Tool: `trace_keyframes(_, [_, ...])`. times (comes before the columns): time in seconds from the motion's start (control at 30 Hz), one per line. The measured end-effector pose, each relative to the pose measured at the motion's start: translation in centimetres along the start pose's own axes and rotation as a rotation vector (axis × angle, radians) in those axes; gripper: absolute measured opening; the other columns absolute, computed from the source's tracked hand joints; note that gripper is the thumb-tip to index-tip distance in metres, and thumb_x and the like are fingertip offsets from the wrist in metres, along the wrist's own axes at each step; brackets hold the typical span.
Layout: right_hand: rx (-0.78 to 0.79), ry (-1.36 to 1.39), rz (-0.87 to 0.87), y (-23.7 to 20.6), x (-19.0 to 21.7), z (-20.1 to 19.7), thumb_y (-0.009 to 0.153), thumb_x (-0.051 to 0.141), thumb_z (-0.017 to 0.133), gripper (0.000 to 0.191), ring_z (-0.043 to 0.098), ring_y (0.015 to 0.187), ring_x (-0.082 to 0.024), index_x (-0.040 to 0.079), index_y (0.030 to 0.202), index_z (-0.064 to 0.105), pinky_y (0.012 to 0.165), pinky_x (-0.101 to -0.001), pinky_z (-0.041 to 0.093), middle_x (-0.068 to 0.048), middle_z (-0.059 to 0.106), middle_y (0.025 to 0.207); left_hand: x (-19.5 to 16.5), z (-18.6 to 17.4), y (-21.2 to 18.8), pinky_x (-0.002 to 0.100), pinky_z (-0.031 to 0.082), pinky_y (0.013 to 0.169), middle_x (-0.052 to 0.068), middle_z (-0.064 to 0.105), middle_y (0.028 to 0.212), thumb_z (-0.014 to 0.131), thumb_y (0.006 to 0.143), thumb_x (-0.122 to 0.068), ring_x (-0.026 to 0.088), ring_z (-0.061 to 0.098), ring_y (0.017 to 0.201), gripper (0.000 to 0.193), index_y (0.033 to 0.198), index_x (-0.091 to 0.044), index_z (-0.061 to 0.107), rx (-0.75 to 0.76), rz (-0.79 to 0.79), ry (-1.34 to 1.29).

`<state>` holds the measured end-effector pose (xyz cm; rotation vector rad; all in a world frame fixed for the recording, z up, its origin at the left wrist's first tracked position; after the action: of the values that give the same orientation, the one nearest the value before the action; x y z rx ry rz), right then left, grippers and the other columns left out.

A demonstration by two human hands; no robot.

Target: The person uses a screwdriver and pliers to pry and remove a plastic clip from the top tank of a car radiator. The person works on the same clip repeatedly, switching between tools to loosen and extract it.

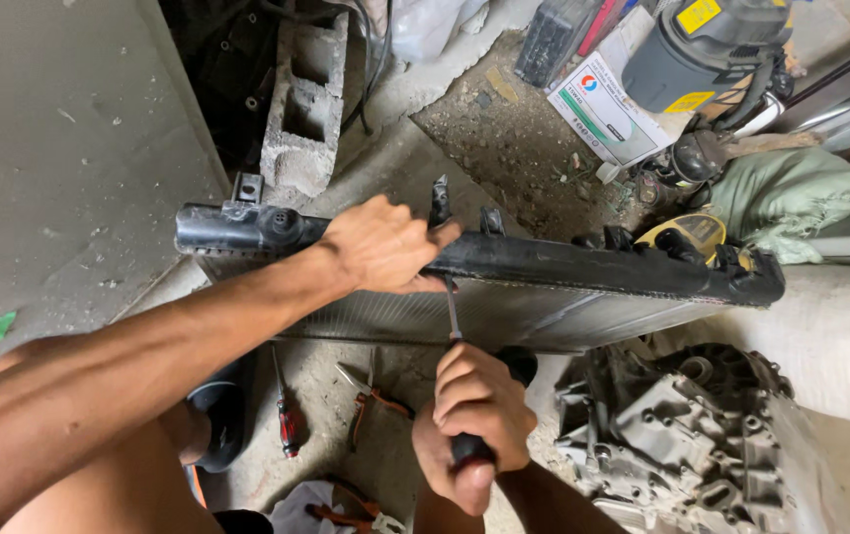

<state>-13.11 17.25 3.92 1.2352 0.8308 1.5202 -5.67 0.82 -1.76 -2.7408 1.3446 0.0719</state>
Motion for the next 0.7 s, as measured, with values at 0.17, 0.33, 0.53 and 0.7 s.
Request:
trace_keyframes(0.17, [-0.025, 0.120, 0.134, 1.5, -1.8, -1.7, 0.104, 0.039, 0.050, 0.048, 0.040, 0.042, -0.017, 0.002, 0.074, 0.052, 0.041, -0.0340, 0.033, -0.008, 0.049, 0.057, 0.4, 0.4, 0.1, 0.048, 0.059, 0.065, 0.016, 0.073, 0.074, 0.057, 0.086, -0.072, 0.037, 0.074, 0.075, 0.082, 0.143, -0.012, 0.052, -0.008, -0.025, -0.033])
trace_keyframes(0.33, [-0.155, 0.379, 0.354, 3.4, -4.8, -2.9, 0.105, 0.042, 0.048, 0.048, 0.036, 0.046, -0.017, 0.003, 0.078, 0.052, 0.042, -0.0312, 0.030, -0.009, 0.045, 0.059, 0.2, 0.1, 0.2, 0.049, 0.059, 0.064, 0.016, 0.072, 0.074, 0.049, 0.093, -0.071, 0.038, 0.074, 0.072, 0.078, 0.141, -0.009, 0.055, -0.081, -0.010, -0.021])
trace_keyframes(0.53, [-0.212, 0.137, 0.698, 6.1, -10.9, -1.7, 0.107, 0.036, 0.045, 0.045, 0.033, 0.044, -0.015, 0.002, 0.077, 0.045, 0.041, -0.0300, 0.027, -0.007, 0.041, 0.058, 0.1, 0.2, 0.1, 0.052, 0.057, 0.072, 0.018, 0.072, 0.080, 0.045, 0.097, -0.068, 0.039, 0.073, 0.079, 0.068, 0.137, -0.014, 0.057, -0.011, -0.049, -0.119])
trace_keyframes(0.7, [-0.221, 0.002, 0.792, 7.3, -13.4, -1.2, 0.104, 0.033, 0.042, 0.044, 0.033, 0.041, -0.015, 0.003, 0.072, 0.043, 0.039, -0.0310, 0.025, -0.008, 0.041, 0.055, 0.5, 0.1, -0.3, 0.054, 0.056, 0.077, 0.020, 0.072, 0.086, 0.045, 0.097, -0.067, 0.042, 0.072, 0.084, 0.064, 0.135, -0.017, 0.059, -0.058, -0.065, -0.162])
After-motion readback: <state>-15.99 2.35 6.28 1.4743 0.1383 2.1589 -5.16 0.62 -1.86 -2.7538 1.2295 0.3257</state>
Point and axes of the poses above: each hand's wrist, its own y-axis towards the middle knuckle, its own z-axis out of the palm, x = y × z, the point moved 8 cm from there along y, towards the middle knuckle
